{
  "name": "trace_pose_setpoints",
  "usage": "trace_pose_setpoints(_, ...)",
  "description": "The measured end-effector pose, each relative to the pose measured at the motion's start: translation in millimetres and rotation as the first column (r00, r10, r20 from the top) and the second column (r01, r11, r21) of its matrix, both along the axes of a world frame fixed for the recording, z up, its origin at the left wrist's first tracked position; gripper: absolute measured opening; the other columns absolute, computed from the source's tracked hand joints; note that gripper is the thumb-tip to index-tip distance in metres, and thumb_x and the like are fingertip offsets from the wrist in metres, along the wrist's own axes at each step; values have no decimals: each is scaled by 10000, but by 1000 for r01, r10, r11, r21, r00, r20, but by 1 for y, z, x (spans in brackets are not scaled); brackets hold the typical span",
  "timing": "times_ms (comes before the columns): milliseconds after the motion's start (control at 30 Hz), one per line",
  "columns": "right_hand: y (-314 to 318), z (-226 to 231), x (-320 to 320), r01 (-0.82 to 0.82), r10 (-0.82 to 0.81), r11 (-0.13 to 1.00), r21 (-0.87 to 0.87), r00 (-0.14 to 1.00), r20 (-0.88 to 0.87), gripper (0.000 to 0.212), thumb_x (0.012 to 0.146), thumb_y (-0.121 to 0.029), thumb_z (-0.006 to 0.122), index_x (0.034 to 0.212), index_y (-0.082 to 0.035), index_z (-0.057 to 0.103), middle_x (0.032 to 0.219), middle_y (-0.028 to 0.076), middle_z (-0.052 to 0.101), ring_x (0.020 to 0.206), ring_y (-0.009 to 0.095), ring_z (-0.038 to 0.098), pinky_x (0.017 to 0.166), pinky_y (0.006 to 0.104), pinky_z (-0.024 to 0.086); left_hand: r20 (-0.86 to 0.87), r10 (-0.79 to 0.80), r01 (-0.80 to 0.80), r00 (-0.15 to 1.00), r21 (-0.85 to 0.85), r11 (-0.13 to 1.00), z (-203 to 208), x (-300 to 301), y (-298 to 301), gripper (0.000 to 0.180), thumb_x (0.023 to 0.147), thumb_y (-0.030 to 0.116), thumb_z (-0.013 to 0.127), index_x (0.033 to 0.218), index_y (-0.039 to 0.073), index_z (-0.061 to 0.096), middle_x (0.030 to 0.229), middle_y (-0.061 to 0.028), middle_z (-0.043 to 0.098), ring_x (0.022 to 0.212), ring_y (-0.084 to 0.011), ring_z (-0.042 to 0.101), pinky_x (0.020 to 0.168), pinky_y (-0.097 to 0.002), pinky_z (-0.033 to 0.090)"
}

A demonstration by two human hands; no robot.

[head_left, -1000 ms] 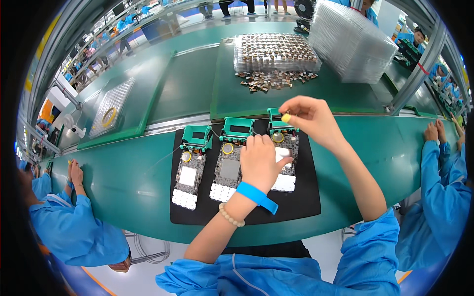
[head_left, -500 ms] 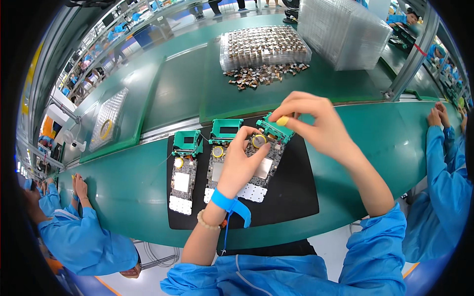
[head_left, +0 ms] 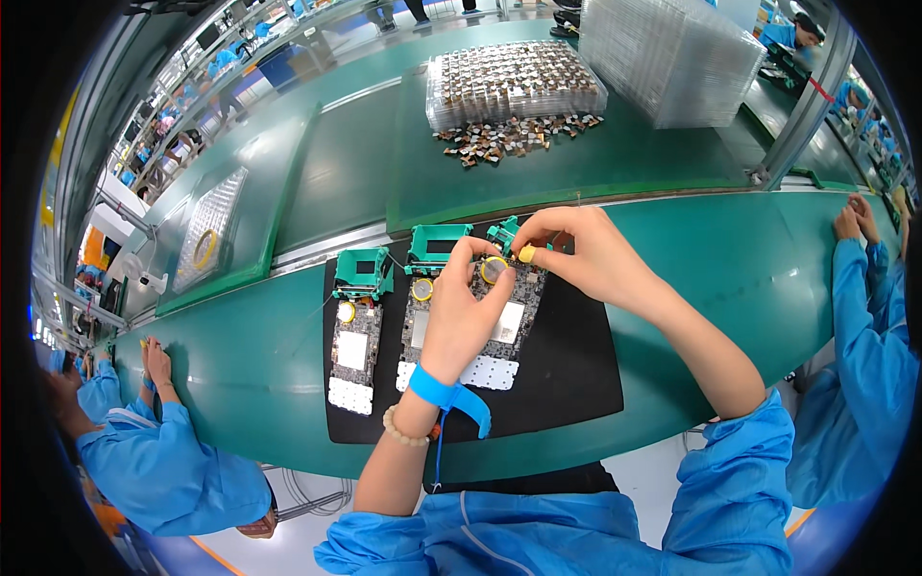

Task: Assembling small electronic circuit boards by placing yellow plastic caps onto specific components.

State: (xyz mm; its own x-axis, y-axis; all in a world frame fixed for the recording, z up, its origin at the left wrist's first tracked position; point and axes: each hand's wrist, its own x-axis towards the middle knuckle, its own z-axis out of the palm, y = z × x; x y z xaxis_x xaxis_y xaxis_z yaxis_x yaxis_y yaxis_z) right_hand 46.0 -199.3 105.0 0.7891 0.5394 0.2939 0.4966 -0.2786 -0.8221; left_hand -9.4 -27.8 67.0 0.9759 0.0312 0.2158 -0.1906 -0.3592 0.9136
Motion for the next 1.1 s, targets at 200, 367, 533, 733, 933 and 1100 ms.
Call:
trace_pose_setpoints(200, 0, -4, 2, -7, 8, 999, -34, 1000, 17, 104, 789, -28, 639, 888, -23, 669, 817, 42, 678, 720, 121, 619, 620, 273, 453, -8, 4, -4, 1000, 38, 999, 4, -2, -1, 194, 854, 96, 617, 999, 39, 502, 722, 30, 533, 650, -16, 443, 557, -199, 340)
trace_pose_setpoints(367, 2, -6, 0, -6, 8, 1000, -19, 992, 125, 106, 777, -26, 651, 881, -28, 670, 794, 50, 670, 688, 138, 614, 587, 275, 449, 60, 1, -1, 998, -4, 1000, 0, -1, -3, 190, 853, 103, 615, 991, 37, 502, 698, 32, 500, 636, -17, 418, 543, -204, 320)
trace_pose_setpoints(533, 3, -8, 0, 4, 8, 998, -56, 977, 211, 138, 773, -24, 655, 910, -36, 663, 809, 70, 661, 707, 167, 613, 595, 288, 459, 15, 19, -19, 1000, 51, 999, 8, -4, -5, 181, 857, 101, 607, 993, 41, 506, 680, 33, 486, 621, -12, 401, 527, -208, 299)
trace_pose_setpoints(733, 4, -12, -4, 13, 13, 997, -79, 948, 319, 207, 766, 0, 653, 967, -46, 647, 863, 85, 649, 751, 218, 617, 652, 320, 494, 23, 23, -23, 999, -17, 1000, 3, -2, -6, 167, 859, 95, 602, 989, 40, 513, 652, 45, 483, 602, -10, 391, 523, -205, 294)
trace_pose_setpoints(933, 9, -15, -7, -19, 20, 1000, -8, 974, 226, 220, 760, 35, 633, 968, -38, 639, 878, 92, 643, 783, 214, 609, 713, 329, 498, -15, 78, -80, 997, -147, 986, -1, 0, -9, 182, 825, 113, 615, 928, 0, 517, 693, -46, 503, 635, -100, 424, 565, -282, 358)
trace_pose_setpoints(1100, 15, -18, -13, -18, 11, 998, 54, 992, 129, 255, 738, 51, 589, 977, -36, 594, 890, 94, 608, 814, 211, 573, 750, 335, 466, -18, 90, -91, 996, -129, 987, 3, -2, -11, 171, 816, 104, 617, 918, 4, 524, 673, -35, 519, 614, -100, 455, 557, -264, 380)
